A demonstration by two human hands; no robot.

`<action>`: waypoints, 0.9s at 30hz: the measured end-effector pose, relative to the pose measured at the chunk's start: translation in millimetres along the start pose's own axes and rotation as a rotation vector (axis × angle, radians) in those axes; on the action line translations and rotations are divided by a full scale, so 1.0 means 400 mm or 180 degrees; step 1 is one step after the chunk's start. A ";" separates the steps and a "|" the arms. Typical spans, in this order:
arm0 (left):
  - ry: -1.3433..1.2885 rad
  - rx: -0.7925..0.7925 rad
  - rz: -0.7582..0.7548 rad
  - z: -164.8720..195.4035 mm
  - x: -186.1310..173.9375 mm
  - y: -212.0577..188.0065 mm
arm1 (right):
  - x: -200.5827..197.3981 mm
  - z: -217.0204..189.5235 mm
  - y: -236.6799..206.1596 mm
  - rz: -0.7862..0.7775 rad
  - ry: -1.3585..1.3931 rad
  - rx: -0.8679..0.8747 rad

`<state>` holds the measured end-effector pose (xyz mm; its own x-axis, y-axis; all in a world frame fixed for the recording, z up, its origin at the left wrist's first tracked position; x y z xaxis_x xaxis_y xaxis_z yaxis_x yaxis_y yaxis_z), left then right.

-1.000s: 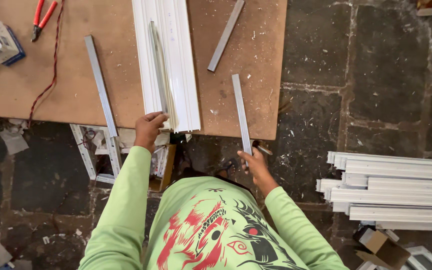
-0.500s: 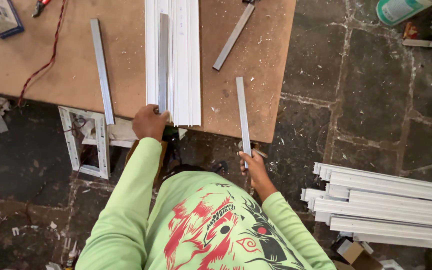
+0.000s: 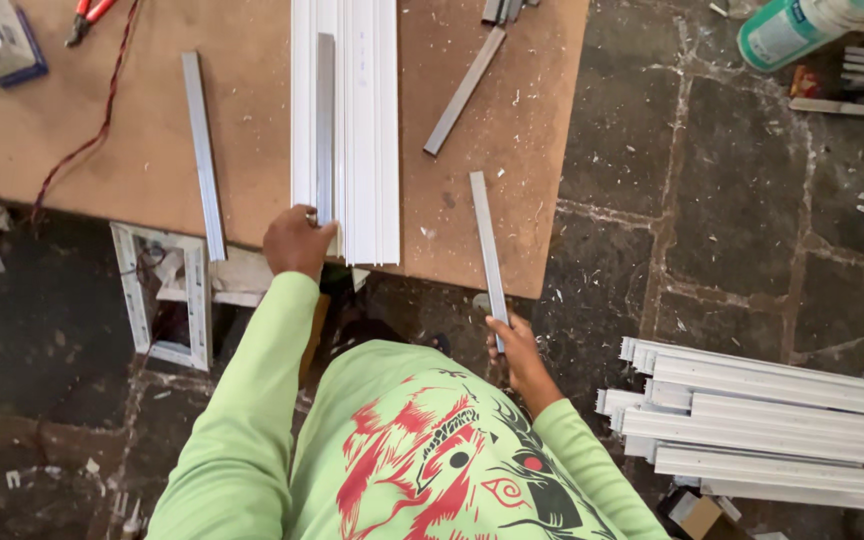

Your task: The person carries white PVC window profiles to a work table and slides flat metal reinforcement strips into the channels of the profiles, pressing each strip in by hand and setting completed profiles aside. They handle several profiles and strips one at a time across the table.

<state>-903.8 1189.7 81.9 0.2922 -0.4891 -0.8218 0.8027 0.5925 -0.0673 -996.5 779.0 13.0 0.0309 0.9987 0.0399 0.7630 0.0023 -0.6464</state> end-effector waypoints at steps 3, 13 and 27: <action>-0.0008 0.0229 -0.0108 -0.005 -0.012 0.003 | -0.003 0.003 -0.010 0.0140 0.0143 0.0026; 0.0182 0.0348 -0.0569 0.017 -0.045 0.038 | 0.039 -0.033 -0.046 0.0460 0.0016 0.0043; -0.1588 0.0408 -0.2639 0.271 0.015 0.125 | 0.454 -0.395 0.020 0.0900 -0.2353 -0.2054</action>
<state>-805.7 1147.0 134.9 -0.2278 -0.9517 -0.2057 0.8947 -0.1213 -0.4299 -882.7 952.4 135.4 0.0244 0.7402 -0.6720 0.9987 -0.0480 -0.0166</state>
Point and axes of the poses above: each hand's wrist, its own y-axis towards the middle knuckle, its own x-axis out of the palm, z = x × y, the point moved 2 cm from there along y, towards the middle knuckle, and after that the axes turned 8 degrees about -x, right-handed, at the moved point
